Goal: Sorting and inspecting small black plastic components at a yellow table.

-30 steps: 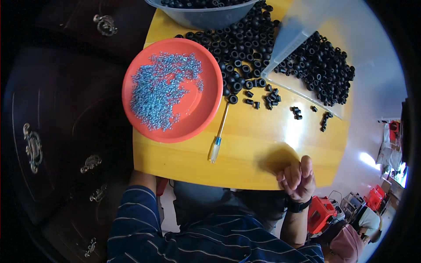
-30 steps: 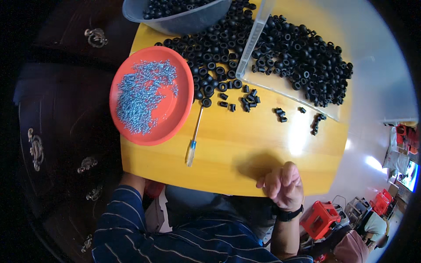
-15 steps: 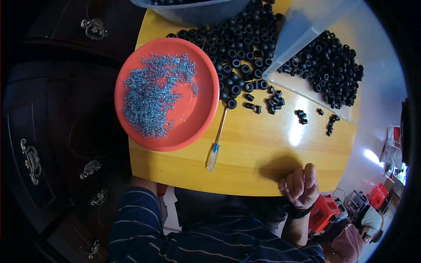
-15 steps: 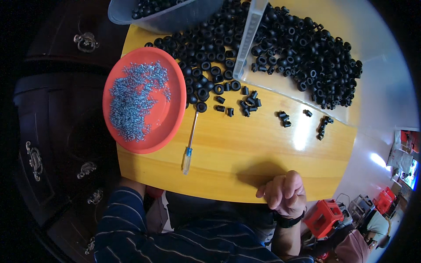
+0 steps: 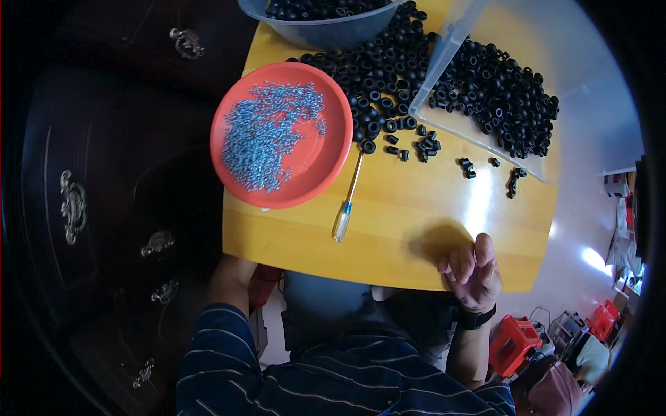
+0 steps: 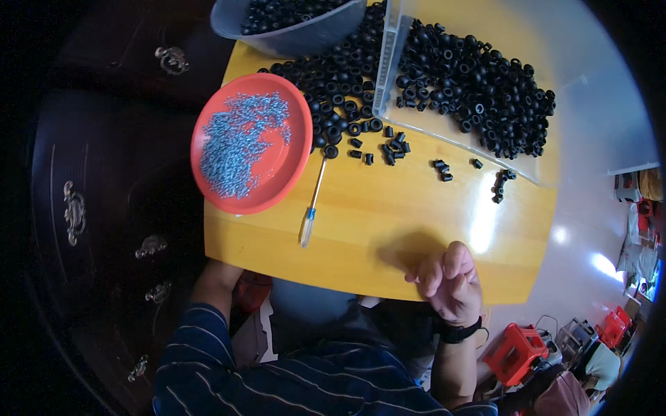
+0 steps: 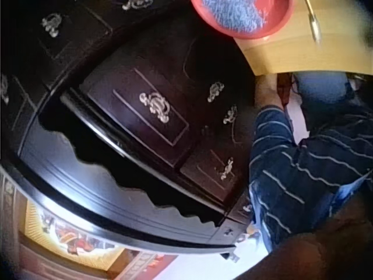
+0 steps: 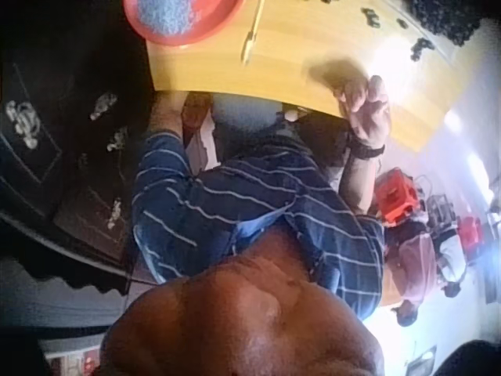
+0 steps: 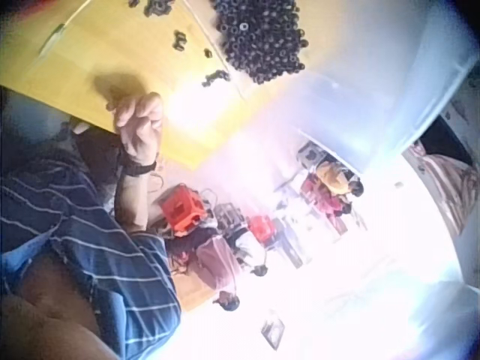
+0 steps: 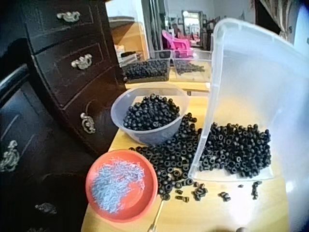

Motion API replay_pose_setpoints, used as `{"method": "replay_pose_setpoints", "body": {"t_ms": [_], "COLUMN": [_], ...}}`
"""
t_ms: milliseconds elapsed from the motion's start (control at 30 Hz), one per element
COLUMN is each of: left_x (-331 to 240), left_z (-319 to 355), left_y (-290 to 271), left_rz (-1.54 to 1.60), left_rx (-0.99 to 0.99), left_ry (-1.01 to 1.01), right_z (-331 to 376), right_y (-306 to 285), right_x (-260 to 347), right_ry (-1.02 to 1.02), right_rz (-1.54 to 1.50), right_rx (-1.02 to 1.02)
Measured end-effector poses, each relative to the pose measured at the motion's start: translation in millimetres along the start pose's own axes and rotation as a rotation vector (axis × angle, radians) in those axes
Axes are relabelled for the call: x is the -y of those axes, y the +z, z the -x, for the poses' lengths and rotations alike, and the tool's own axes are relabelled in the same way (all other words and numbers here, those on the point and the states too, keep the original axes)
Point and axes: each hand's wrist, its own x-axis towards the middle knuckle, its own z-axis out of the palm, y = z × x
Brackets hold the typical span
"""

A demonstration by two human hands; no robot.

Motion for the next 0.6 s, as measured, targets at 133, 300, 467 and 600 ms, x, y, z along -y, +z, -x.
{"method": "replay_pose_setpoints", "body": {"t_ms": [133, 300, 467, 600], "left_x": [0, 6, 11, 40], "left_z": [21, 59, 92, 127], "left_y": [-18, -28, -20, -26], "left_rz": [-0.022, -0.045, -0.052, 0.531], "left_rx": [-0.034, -0.076, -0.118, 0.092], "left_ry": [-0.036, -0.087, -0.128, -0.350], "right_z": [1, 1, -1, -7], "right_y": [-6, -1, 0, -6], "right_x": [1, 3, 1, -2], "right_ry": [-0.021, -0.009, -0.024, -0.010], "right_rz": [0.059, -0.002, -0.057, -0.100], "right_rx": [0.083, 0.063, 0.122, 0.188]}}
